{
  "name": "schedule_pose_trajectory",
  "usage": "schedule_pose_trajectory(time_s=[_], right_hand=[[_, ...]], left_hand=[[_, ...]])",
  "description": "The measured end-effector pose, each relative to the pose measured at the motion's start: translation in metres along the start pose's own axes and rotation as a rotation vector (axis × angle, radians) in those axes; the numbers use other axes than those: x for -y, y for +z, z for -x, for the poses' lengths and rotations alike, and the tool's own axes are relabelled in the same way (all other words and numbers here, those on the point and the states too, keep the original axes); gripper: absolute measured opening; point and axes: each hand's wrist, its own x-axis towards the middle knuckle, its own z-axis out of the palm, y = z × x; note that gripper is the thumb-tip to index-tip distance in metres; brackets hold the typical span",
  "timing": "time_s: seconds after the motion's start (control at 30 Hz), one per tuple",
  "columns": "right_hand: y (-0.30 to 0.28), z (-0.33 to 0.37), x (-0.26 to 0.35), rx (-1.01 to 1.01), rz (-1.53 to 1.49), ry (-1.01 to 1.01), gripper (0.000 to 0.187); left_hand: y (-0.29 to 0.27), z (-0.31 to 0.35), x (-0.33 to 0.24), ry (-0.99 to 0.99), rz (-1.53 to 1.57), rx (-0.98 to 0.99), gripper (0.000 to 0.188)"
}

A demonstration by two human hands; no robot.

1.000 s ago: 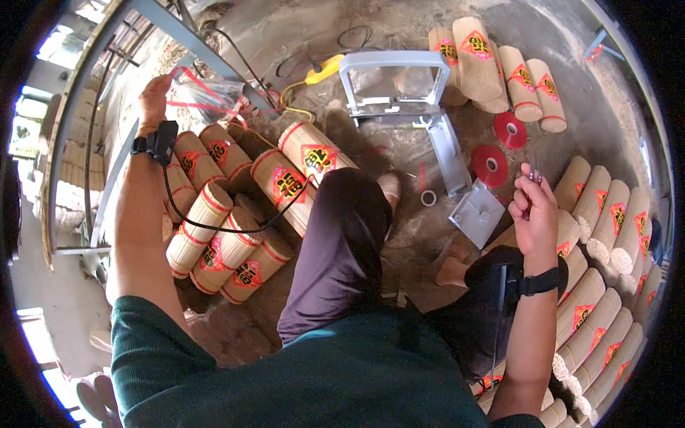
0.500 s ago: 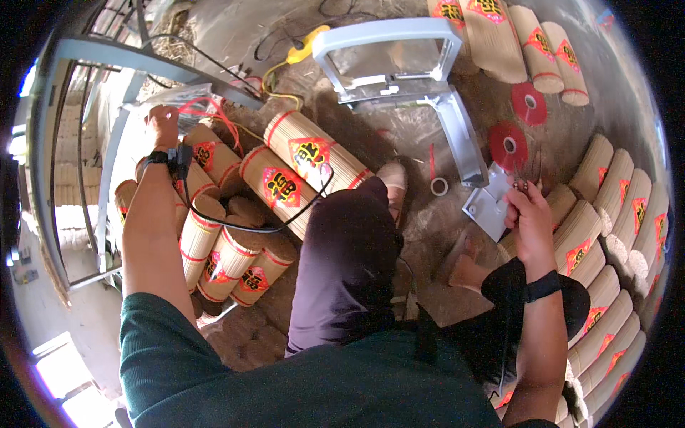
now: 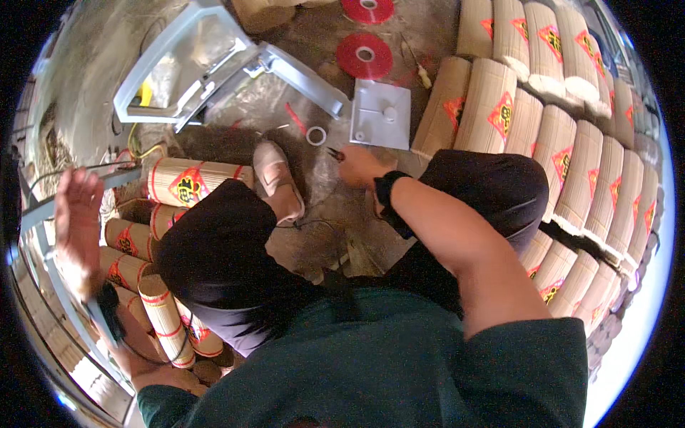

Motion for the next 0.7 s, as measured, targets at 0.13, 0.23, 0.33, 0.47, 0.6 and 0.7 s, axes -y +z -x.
schedule_pose_trajectory(time_s=[0.13,0.23,0.33,0.47,0.6,0.7], right_hand=[[0.023,-0.005,-0.011,0.124,0.215,0.112,0.023],[0.053,-0.025,-0.037,-0.125,0.163,0.226,0.025],[0.020,-0.033,-0.049,-0.324,-0.121,0.419,0.026],[-0.016,-0.066,-0.050,-0.367,-0.212,0.387,0.027],[-0.037,-0.101,-0.055,-0.441,-0.101,0.316,0.024],[-0.058,-0.137,-0.039,-0.559,-0.102,0.169,0.027]], left_hand=[[0.133,0.006,-0.003,0.024,0.375,-0.115,0.037],[0.186,-0.006,0.008,-0.091,0.334,0.119,0.041],[0.226,-0.030,0.038,-0.286,0.318,0.098,0.036],[0.211,-0.037,0.046,-0.270,0.304,0.138,0.030],[0.212,-0.058,0.050,-0.414,0.216,-0.037,0.023],[0.214,-0.059,0.041,-0.379,0.005,-0.011,0.038]])
